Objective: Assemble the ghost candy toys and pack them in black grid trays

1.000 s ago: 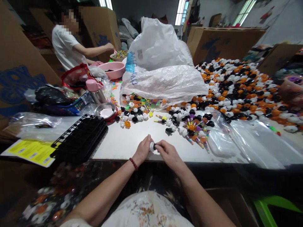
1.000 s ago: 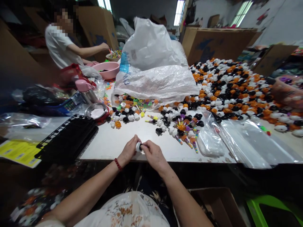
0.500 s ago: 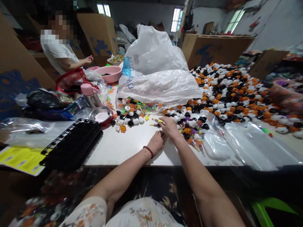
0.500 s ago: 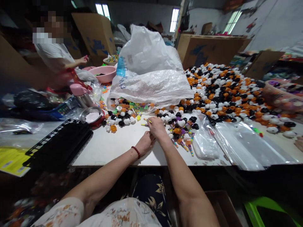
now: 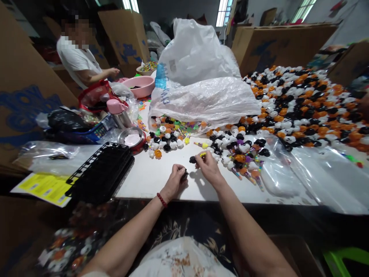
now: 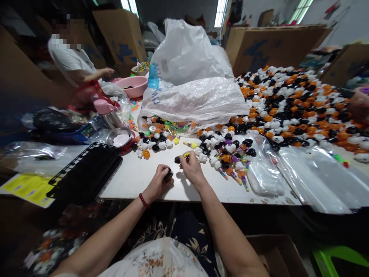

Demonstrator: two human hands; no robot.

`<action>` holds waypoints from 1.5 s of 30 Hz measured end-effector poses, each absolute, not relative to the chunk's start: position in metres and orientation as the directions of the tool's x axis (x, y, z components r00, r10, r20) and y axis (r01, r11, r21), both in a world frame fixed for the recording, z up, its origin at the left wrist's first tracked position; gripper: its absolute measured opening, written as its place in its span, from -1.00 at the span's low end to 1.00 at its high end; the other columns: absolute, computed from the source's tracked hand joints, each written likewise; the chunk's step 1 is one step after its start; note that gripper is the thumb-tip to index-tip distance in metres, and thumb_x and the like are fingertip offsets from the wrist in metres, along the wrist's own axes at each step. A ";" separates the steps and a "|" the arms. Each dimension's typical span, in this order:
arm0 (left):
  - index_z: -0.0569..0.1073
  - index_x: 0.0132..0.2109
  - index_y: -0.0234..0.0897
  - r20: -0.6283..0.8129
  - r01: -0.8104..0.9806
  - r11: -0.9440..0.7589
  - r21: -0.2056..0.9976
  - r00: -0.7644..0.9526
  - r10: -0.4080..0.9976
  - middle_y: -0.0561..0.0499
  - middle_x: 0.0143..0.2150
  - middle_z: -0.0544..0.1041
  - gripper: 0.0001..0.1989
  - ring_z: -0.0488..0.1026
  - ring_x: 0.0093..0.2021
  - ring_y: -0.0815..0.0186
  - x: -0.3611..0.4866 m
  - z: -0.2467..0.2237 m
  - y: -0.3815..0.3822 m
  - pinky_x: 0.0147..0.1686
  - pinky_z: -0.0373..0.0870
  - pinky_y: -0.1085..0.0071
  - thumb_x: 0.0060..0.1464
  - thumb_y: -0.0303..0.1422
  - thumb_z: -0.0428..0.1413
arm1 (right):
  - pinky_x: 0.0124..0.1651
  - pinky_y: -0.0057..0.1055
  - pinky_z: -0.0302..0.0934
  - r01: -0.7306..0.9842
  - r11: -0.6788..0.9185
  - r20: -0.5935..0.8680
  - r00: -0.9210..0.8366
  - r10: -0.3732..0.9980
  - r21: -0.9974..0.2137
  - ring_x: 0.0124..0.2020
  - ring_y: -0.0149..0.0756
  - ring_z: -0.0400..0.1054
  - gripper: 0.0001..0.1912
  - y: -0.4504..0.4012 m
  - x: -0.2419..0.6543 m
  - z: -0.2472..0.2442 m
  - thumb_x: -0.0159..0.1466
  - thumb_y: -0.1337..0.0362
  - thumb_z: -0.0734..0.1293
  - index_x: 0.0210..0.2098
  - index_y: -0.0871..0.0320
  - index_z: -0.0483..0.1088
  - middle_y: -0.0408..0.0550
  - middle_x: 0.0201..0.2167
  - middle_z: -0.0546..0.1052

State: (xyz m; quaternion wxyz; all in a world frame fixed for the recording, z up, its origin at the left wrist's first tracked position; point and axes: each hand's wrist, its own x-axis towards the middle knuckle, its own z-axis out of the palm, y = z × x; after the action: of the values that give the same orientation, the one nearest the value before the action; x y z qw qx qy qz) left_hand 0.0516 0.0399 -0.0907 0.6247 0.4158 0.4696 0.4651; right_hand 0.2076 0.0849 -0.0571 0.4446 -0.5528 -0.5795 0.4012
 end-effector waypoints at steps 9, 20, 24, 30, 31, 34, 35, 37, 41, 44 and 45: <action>0.21 -0.20 -0.22 -0.126 -0.135 0.184 0.974 0.354 0.927 0.13 -0.37 0.30 -0.71 0.21 -0.46 0.45 0.056 -0.082 0.025 -0.44 0.18 0.51 0.13 -0.10 0.04 | -0.37 -0.44 0.27 -0.172 -0.058 -0.049 -0.054 0.997 -0.983 -0.52 -0.41 0.32 -0.65 0.028 0.219 -0.058 0.17 -0.01 0.41 -0.29 0.10 0.29 -0.25 -0.56 0.41; 0.23 -0.23 -0.19 -0.125 0.078 0.113 0.990 0.174 0.977 0.17 -0.57 0.20 -0.53 0.13 -0.63 0.43 0.064 -0.074 0.018 -0.62 0.08 0.49 0.24 0.11 -0.26 | -0.48 -0.48 0.20 -0.185 -0.163 -0.130 -0.177 0.976 -0.969 -0.61 -0.44 0.26 -0.63 0.022 0.223 -0.055 0.12 -0.02 0.44 -0.33 0.12 0.32 -0.28 -0.65 0.38; 0.25 -0.28 -0.20 -0.115 0.150 0.081 0.985 0.233 0.966 0.15 -0.50 0.19 -0.55 0.12 -0.60 0.44 0.062 -0.067 0.020 -0.63 0.09 0.48 0.22 0.09 -0.18 | -0.60 -0.53 0.04 -0.272 -0.278 -0.218 -0.232 0.948 -0.921 -0.69 -0.51 0.13 -0.64 0.026 0.227 -0.058 0.05 0.04 0.48 -0.44 0.15 0.31 -0.30 -0.67 0.33; 0.24 -0.29 -0.20 -0.211 0.100 0.191 0.976 0.269 0.940 0.16 -0.50 0.20 -0.54 0.10 -0.60 0.45 0.065 -0.068 0.018 -0.64 0.04 0.48 0.21 0.11 -0.17 | -0.59 -0.54 0.04 -0.317 -0.344 -0.254 -0.292 0.922 -0.884 -0.69 -0.51 0.14 -0.64 0.018 0.223 -0.061 0.03 0.07 0.50 -0.45 0.14 0.29 -0.30 -0.69 0.34; 0.24 -0.30 -0.20 -0.203 0.103 0.183 0.978 0.241 0.949 0.15 -0.50 0.22 -0.53 0.12 -0.59 0.44 0.066 -0.071 0.017 -0.61 0.08 0.47 0.21 0.11 -0.18 | -0.58 -0.54 0.06 -0.319 -0.334 -0.249 -0.279 0.927 -0.887 -0.68 -0.50 0.16 -0.63 0.014 0.220 -0.062 0.04 0.06 0.49 -0.44 0.13 0.28 -0.30 -0.69 0.34; 0.25 -0.34 -0.21 -0.109 0.170 0.082 0.982 0.154 0.982 0.11 -0.48 0.29 -0.52 0.24 -0.47 0.37 0.071 -0.081 0.013 -0.44 0.25 0.40 0.22 0.11 -0.18 | -0.54 -0.51 0.14 -0.323 -0.300 -0.229 -0.241 0.943 -0.897 -0.66 -0.47 0.20 -0.61 0.002 0.211 -0.068 0.07 0.01 0.48 -0.40 0.11 0.28 -0.31 -0.68 0.35; 0.25 -0.35 -0.21 -0.079 0.199 0.050 0.979 0.140 0.987 0.10 -0.47 0.31 -0.52 0.26 -0.44 0.35 0.073 -0.084 0.012 -0.37 0.27 0.39 0.23 0.10 -0.18 | -0.53 -0.50 0.15 -0.325 -0.297 -0.227 -0.236 0.945 -0.898 -0.66 -0.46 0.21 -0.61 -0.001 0.210 -0.070 0.07 -0.01 0.48 -0.39 0.11 0.28 -0.31 -0.67 0.36; 0.28 -0.34 -0.22 -0.047 0.235 0.011 0.972 0.146 0.988 0.08 -0.43 0.34 -0.52 0.29 -0.39 0.34 0.076 -0.086 0.013 -0.30 0.28 0.37 0.25 0.08 -0.19 | -0.52 -0.49 0.16 -0.324 -0.293 -0.226 -0.230 0.947 -0.900 -0.64 -0.46 0.22 -0.60 -0.002 0.214 -0.073 0.07 -0.02 0.48 -0.38 0.11 0.30 -0.30 -0.66 0.36; 0.33 -0.22 -0.21 -0.031 0.278 -0.015 0.960 0.162 0.986 0.09 -0.43 0.34 -0.53 0.30 -0.41 0.34 0.089 -0.083 0.032 -0.31 0.30 0.38 0.30 0.00 -0.30 | -0.49 -0.47 0.19 -0.293 -0.156 -0.148 -0.047 0.988 -0.943 -0.59 -0.45 0.23 -0.61 0.021 0.250 -0.063 0.04 0.00 0.50 -0.37 0.14 0.36 -0.22 -0.58 0.41; 0.34 0.00 -0.21 0.120 0.404 -0.202 0.892 0.220 0.968 0.03 -0.30 0.40 -0.67 0.37 -0.30 0.31 0.110 -0.081 0.061 -0.20 0.34 0.35 0.30 -0.14 -0.16 | -0.36 -0.37 0.28 -0.185 0.072 0.019 0.276 0.961 -0.980 -0.49 -0.38 0.30 -0.61 0.055 0.297 -0.045 0.07 -0.01 0.45 -0.26 0.12 0.38 -0.12 -0.42 0.48; 0.31 0.10 -0.20 0.193 0.447 -0.305 0.841 0.279 0.941 -0.02 -0.18 0.43 -0.68 0.39 -0.21 0.29 0.119 -0.082 0.072 -0.13 0.35 0.33 0.28 -0.22 -0.09 | -0.28 -0.31 0.31 -0.064 0.126 0.096 0.358 0.929 -0.990 -0.42 -0.33 0.34 -0.59 0.066 0.313 -0.039 0.13 -0.05 0.39 -0.21 0.12 0.37 -0.07 -0.34 0.50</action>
State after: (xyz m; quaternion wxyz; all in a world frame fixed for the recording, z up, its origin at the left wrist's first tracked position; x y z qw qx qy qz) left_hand 0.1187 0.0721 -0.0822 0.3421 0.7227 0.4801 0.3609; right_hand 0.3133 0.0655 -0.0387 0.6302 -0.5307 -0.4075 0.3939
